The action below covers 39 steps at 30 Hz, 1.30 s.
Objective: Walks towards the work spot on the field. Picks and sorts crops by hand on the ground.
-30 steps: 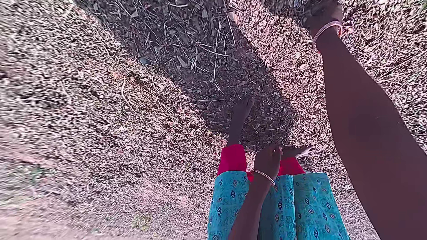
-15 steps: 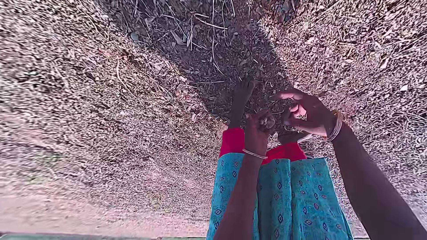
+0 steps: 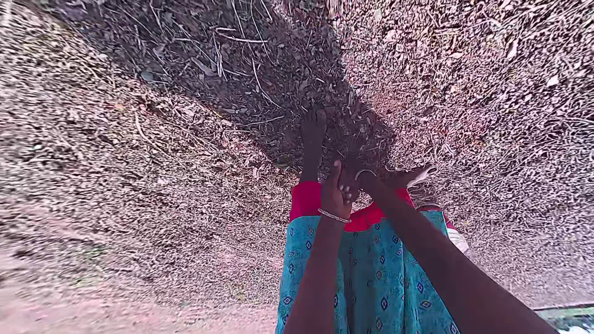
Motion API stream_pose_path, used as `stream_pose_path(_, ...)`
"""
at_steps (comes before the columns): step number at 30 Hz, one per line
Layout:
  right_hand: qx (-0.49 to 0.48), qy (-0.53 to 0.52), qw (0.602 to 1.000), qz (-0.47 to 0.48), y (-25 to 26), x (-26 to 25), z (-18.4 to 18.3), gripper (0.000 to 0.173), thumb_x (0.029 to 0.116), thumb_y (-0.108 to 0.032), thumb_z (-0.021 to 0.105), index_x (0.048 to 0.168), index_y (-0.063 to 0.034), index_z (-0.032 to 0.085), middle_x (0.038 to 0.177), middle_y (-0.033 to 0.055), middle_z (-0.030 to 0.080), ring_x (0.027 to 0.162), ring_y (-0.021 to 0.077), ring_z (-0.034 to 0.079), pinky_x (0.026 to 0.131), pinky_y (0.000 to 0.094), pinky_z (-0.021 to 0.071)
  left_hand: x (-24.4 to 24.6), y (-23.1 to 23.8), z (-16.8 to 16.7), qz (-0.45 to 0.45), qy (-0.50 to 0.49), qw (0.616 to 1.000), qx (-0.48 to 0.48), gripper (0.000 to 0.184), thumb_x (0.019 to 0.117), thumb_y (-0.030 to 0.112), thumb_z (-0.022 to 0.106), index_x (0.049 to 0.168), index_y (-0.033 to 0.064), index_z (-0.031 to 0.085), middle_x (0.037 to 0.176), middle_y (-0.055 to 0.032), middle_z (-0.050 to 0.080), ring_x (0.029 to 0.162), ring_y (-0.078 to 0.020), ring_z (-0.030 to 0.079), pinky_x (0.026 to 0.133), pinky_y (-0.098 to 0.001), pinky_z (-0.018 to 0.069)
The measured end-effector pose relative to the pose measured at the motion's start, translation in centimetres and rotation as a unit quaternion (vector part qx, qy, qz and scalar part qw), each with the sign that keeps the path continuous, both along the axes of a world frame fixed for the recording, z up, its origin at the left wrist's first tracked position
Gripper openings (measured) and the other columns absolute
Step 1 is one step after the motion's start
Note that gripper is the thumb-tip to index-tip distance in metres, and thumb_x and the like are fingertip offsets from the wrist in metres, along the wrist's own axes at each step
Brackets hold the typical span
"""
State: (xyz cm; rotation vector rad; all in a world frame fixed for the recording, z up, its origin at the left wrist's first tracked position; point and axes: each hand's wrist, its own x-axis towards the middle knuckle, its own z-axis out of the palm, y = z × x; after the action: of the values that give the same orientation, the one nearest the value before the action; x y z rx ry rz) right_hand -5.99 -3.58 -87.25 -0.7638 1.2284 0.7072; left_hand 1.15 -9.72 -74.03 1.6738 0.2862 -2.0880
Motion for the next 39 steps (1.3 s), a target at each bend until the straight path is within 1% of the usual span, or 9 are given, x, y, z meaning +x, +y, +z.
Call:
stream_pose_path(5, -0.109, 0.037, 0.98, -0.161, 2.1, -6.3, -0.3, 0.044, 0.0999, -0.015, 0.061, 0.142, -0.0017, 0.057, 0.147, 0.025, 0.054, 0.135, 0.0419, 0.053, 0.112, 0.0604, 0.043, -0.8, 0.1, 0.2, -0.035, -0.101, 0.994, 0.02, 0.05, 0.1124, 0.027, 0.031, 0.072, 0.0139, 0.058, 0.062, 0.0031, 0.061, 0.056, -0.0078, 0.063, 0.057, -0.0213, 0.0558)
stream_pose_path(10, -0.3, 0.328, 0.843, -0.302, -4.3, -15.4, -3.8, 0.061, 0.0944, -0.012, 0.063, 0.153, -0.0122, 0.048, 0.168, 0.0141, 0.03, 0.157, 0.0323, 0.024, 0.125, 0.0559, 0.0217, -1.0, 1.4, -0.1, -0.054, -0.119, 0.991, 0.037, 0.039, 0.1122, 0.024, 0.031, 0.095, 0.0106, 0.062, 0.085, -0.0014, 0.069, 0.078, -0.0138, 0.07, 0.075, -0.0298, 0.0603)
stream_pose_path(12, -0.327, 0.382, 0.813, -0.294, -7.5, -17.3, -5.0, 0.054, 0.0935, -0.011, 0.062, 0.147, -0.014, 0.056, 0.16, 0.0143, 0.043, 0.149, 0.0326, 0.039, 0.118, 0.0542, 0.0334, -1.2, 1.8, -0.3, -0.06, -0.114, 0.991, 0.036, 0.039, 0.1122, 0.024, 0.031, 0.095, 0.0099, 0.063, 0.084, -0.0016, 0.069, 0.078, -0.0139, 0.07, 0.075, -0.0294, 0.0605)
stream_pose_path(14, -0.346, 0.366, 0.828, -0.248, -9.8, -17.9, -5.8, 0.048, 0.0963, -0.013, 0.059, 0.144, -0.017, 0.06, 0.149, 0.0154, 0.054, 0.136, 0.0328, 0.054, 0.108, 0.0495, 0.0464, -1.5, 2.0, -0.3, -0.061, -0.113, 0.991, 0.038, 0.04, 0.1124, 0.024, 0.031, 0.094, 0.0091, 0.063, 0.083, -0.0021, 0.069, 0.076, -0.0139, 0.07, 0.074, -0.0289, 0.0609)
stream_pose_path(18, -0.32, 0.317, 0.869, -0.206, -11.0, -18.7, -6.9, 0.057, 0.093, -0.013, 0.066, 0.149, -0.0167, 0.055, 0.155, 0.02, 0.045, 0.135, 0.0376, 0.054, 0.107, 0.0514, 0.0486, -1.3, 2.2, -0.5, -0.085, -0.108, 0.99, 0.023, 0.039, 0.1126, 0.023, 0.03, 0.097, 0.0092, 0.063, 0.086, -0.0029, 0.069, 0.077, -0.0142, 0.071, 0.073, -0.0293, 0.0609)
stream_pose_path(22, -0.348, 0.288, 0.837, -0.308, -9.5, -20.1, -5.7, 0.053, 0.0913, -0.011, 0.071, 0.141, -0.0033, 0.054, 0.126, 0.0171, 0.069, 0.117, 0.0296, 0.067, 0.103, 0.0472, 0.0508, -1.4, 2.3, -0.6, -0.091, -0.11, 0.99, 0.017, 0.04, 0.1127, 0.024, 0.03, 0.098, 0.0094, 0.063, 0.087, -0.0025, 0.069, 0.077, -0.0138, 0.07, 0.072, -0.0285, 0.0603)
stream_pose_path(28, -0.41, 0.13, 0.751, -0.5, -5.9, -18.8, -1.9, 0.025, 0.09, -0.004, 0.072, 0.115, 0.0003, 0.07, 0.108, 0.0105, 0.072, 0.093, 0.0102, 0.07, 0.086, 0.0266, 0.0585, -1.5, 2.4, -0.6, -0.098, -0.12, 0.988, 0.015, 0.035, 0.1121, 0.022, 0.032, 0.102, 0.0084, 0.062, 0.092, -0.004, 0.068, 0.082, -0.0155, 0.069, 0.077, -0.0302, 0.0596)
stream_pose_path(33, -0.256, -0.309, 0.817, -0.414, -6.7, -14.9, 7.2, 0.032, 0.0858, 0.008, 0.064, 0.117, 0.0017, 0.067, 0.114, 0.0061, 0.071, 0.102, 0.0084, 0.07, 0.09, 0.0259, 0.0594, -1.3, 2.8, -1.1, -0.005, -0.125, 0.992, -0.006, 0.046, 0.1124, 0.035, 0.023, 0.107, 0.013, 0.063, 0.1, -0.0031, 0.068, 0.091, -0.0175, 0.069, 0.081, -0.0344, 0.0584)
stream_pose_path(39, -0.423, 0.04, 0.871, -0.248, -13.3, -14.1, 0.4, 0.043, 0.0947, 0.009, 0.043, 0.127, -0.0014, 0.069, 0.132, 0.0189, 0.067, 0.121, 0.0285, 0.065, 0.106, 0.0416, 0.049, -1.0, 3.0, -1.0, 0.124, 0.033, 0.988, -0.087, 0.056, 0.1089, 0.044, 0.025, 0.079, 0.0194, 0.066, 0.073, 0.0044, 0.064, 0.07, -0.0109, 0.065, 0.07, -0.0284, 0.0558)
